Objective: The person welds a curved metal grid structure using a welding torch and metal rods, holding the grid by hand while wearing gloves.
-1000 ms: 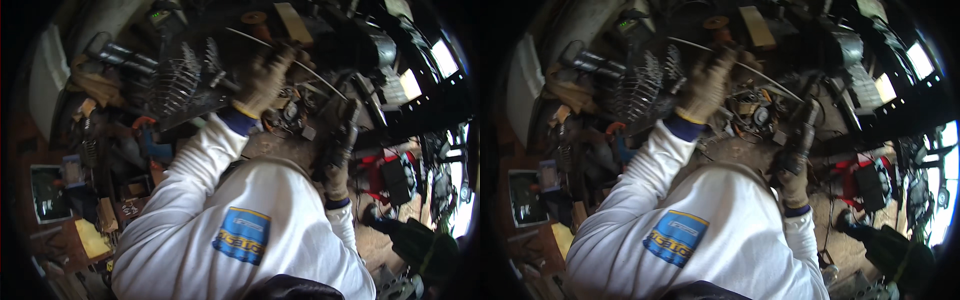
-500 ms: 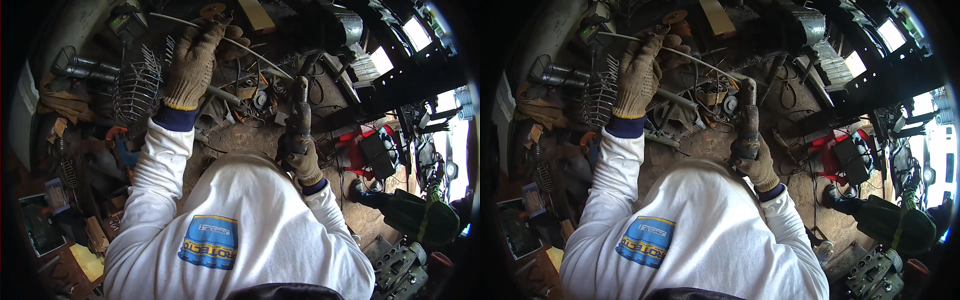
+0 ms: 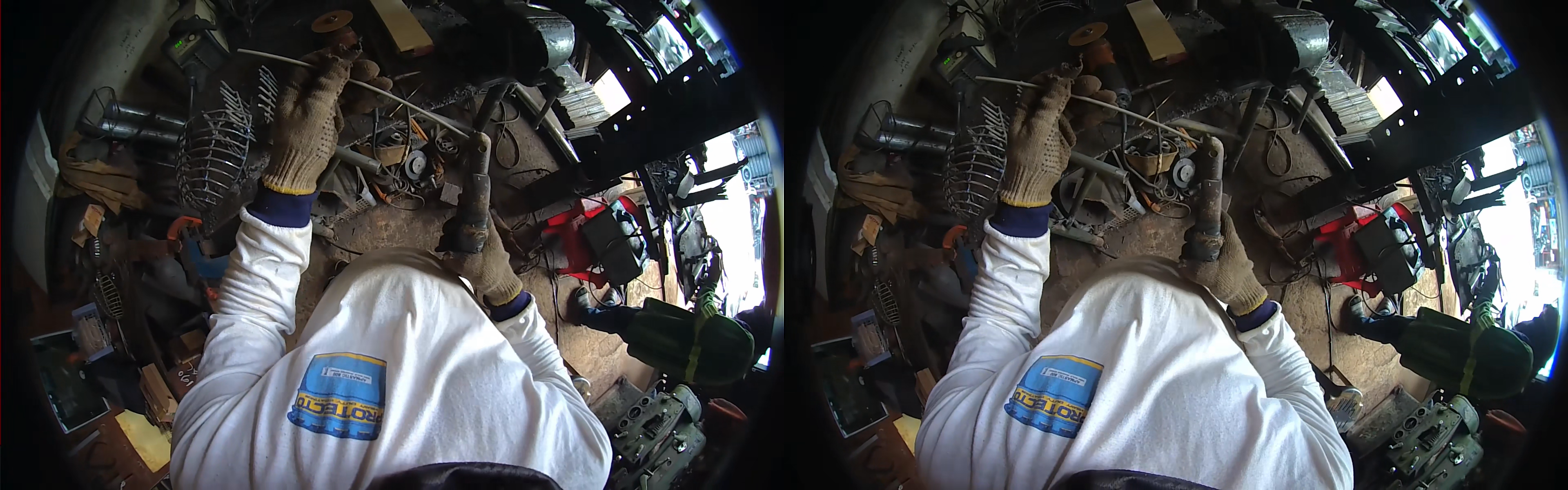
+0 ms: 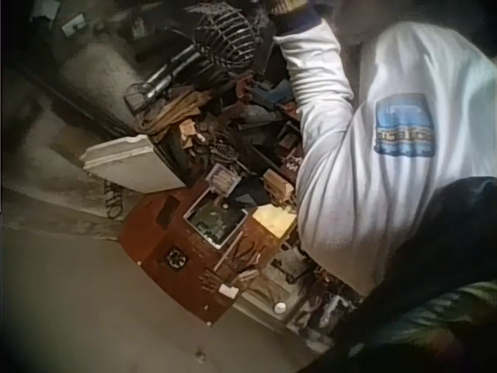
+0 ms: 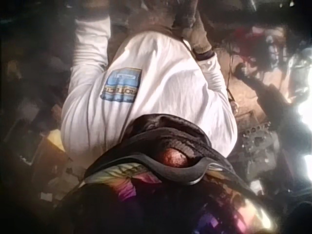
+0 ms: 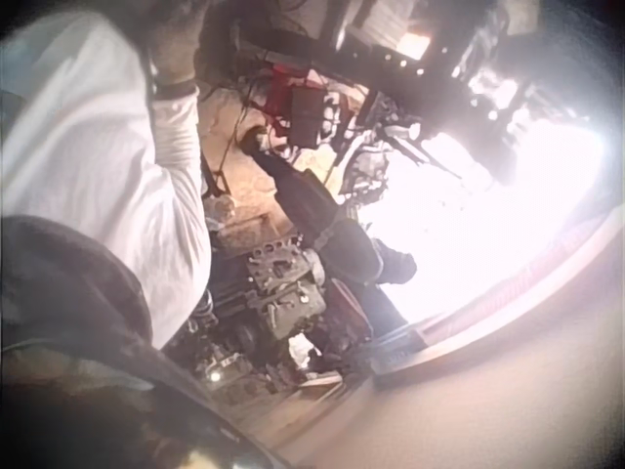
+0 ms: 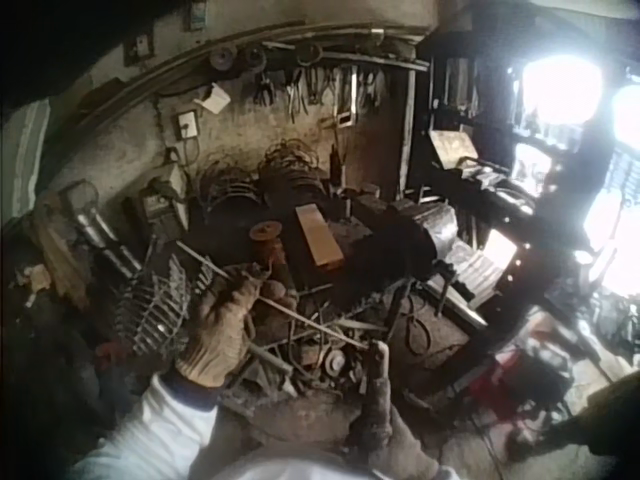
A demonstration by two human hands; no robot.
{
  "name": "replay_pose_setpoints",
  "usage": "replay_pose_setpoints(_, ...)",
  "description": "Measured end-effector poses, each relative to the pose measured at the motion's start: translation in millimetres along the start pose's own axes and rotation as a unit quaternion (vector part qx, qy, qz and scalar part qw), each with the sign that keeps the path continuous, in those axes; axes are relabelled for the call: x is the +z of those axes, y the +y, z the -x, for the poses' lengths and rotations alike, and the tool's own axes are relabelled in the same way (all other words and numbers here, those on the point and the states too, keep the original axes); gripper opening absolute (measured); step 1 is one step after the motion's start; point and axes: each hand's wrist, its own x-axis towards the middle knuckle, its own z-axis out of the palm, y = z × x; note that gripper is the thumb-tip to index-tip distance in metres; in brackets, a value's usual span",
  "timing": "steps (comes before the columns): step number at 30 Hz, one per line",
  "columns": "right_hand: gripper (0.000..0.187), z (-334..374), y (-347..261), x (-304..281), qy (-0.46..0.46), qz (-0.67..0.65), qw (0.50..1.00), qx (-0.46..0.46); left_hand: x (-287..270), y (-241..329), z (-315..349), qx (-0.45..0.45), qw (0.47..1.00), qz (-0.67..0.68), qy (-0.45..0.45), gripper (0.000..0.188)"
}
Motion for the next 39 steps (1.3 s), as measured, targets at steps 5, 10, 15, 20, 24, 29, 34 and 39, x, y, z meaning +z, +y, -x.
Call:
replay_pose_setpoints(5,0.071,-4.2,-5.9,8.0,0.022,-0.041,0.998,0.044,-40.1,-29.1,2.6,-0.005,0.994,-0.001,-0.108,0.036)
replay_pose_setpoints(10,0.071,1.7,20.8,-14.8,0.044,-0.120,0.989,-0.080,-51.9,-4.4,23.3,-0.207,0.934,0.083,-0.279,0.038)
replay_pose_setpoints(15,0.079,2.7,47.9,-16.5,0.051,-0.112,0.990,-0.073,-129.9,44.1,49.6,0.057,0.956,-0.159,-0.239,0.030)
replay_pose_setpoints(20,0.080,-3.8,41.9,5.0,0.028,-0.045,0.997,-0.054,-239.3,114.5,32.9,0.118,0.917,-0.379,0.038,0.028)
replay_pose_setpoints(24,0.078,-5.3,24.9,61.3,0.059,-0.115,0.988,-0.082,-344.8,128.1,1.1,0.072,0.741,-0.662,0.082,0.034)
replay_pose_setpoints(29,0.072,-3.0,23.2,126.1,0.090,-0.168,0.978,-0.084,-388.3,101.5,-41.6,0.087,0.718,-0.690,-0.016,0.037)
replay_pose_setpoints(34,0.073,20.7,19.4,198.3,0.153,-0.144,0.973,-0.091,-417.9,61.5,-86.2,0.114,0.721,-0.661,-0.175,0.033)
replay_pose_setpoints(39,0.075,58.0,22.9,238.6,0.250,-0.137,0.957,-0.058,-426.3,29.2,-111.6,-0.190,0.948,-0.203,-0.155,0.032)
